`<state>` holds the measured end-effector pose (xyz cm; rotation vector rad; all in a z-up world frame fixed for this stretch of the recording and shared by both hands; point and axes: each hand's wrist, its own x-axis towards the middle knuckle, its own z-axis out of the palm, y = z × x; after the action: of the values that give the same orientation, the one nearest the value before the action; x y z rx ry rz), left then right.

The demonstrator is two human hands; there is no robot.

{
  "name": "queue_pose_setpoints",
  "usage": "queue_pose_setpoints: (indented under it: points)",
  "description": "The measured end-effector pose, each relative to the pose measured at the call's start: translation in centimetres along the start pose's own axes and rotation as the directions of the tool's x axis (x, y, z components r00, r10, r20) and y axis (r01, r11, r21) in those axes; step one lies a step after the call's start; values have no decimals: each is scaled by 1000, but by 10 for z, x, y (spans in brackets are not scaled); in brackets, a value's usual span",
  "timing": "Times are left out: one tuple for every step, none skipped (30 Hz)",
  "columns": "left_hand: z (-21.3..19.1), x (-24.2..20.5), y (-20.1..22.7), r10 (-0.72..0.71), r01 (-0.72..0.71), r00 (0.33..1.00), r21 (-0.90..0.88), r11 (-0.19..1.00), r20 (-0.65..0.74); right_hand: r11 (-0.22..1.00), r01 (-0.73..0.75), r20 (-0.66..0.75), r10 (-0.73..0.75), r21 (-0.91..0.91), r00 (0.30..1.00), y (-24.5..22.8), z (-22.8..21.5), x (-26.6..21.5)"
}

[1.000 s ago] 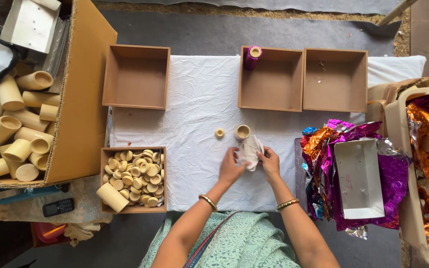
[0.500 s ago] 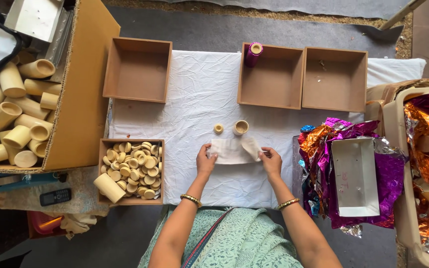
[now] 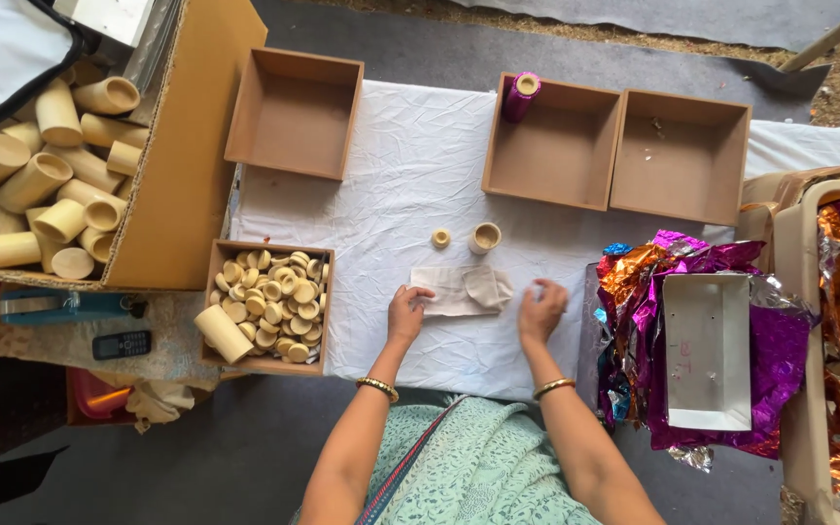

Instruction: The person is wrapping small cylindrical objects using foil and paper.

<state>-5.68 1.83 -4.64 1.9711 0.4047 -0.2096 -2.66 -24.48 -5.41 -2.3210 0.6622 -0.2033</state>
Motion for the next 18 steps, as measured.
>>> queue_pose_setpoints:
  points:
    - [-1,0,-1,-2,2,1000,2,1000,1,1000,-2,2,2,1,1000,-1,-4,0]
    - [-3,0,-2,44,-45,999,-33,998,-25,997,43,-26,-41,71,999,-2,-7,1]
    - [-2,2,-1,91,-95,994,-70,993,-52,986,93,-60,-86,138,994,-2,-12,5]
    - [-1,2,-1,92,-96,994,-71,993,-51,986,94,-62,-86,138,994,-11,-15,0]
    - [-1,0,-2,81,-85,995,-81,993,-54,921,368,-1,-371,125,929,-19,-18,-6]
    - [0,-1,-3,69,-74,996,-92,993,-57,780,612,63,-622,130,780,-26,-20,-12]
    - [0,-1,-3,70,-75,996,-92,993,-58,780,612,62,-622,131,780,-46,-32,-17]
    - [1,-2,-4,62,-68,996,-103,992,-62,658,751,165,-747,53,644,-67,-44,-22]
    - [0,-1,-4,55,-62,996,-113,992,-68,503,864,275,-831,0,484,-88,-54,-28]
    - [-1,-2,-5,56,-63,996,-110,992,-71,503,865,273,-832,3,483,-60,-39,-20]
    - [-2,-2,-5,39,-46,995,-84,995,-94,680,732,216,-709,-47,672,-33,-23,-11]
    - [-3,-1,-5,22,-29,993,-58,998,-118,824,561,149,-546,-83,824,-6,-6,-2]
    - [-4,-2,-9,19,-26,993,-57,998,-119,824,560,152,-545,-81,824,1,-6,2]
    - [-5,-2,-12,20,-29,992,-70,997,-125,873,482,85,-476,-73,875,7,-6,6]
    - [-3,0,-14,24,-35,991,-86,996,-130,914,402,15,-402,-61,916,13,-7,14]
    - [-5,0,-12,25,-36,991,-87,996,-129,913,402,14,-402,-62,915,9,-13,14]
    - [-6,0,-10,47,-53,985,-34,998,-167,954,300,-9,-300,7,954,5,-20,14]
    - [-7,0,-7,71,-69,977,19,997,-203,978,193,-23,-192,79,981,1,-26,15]
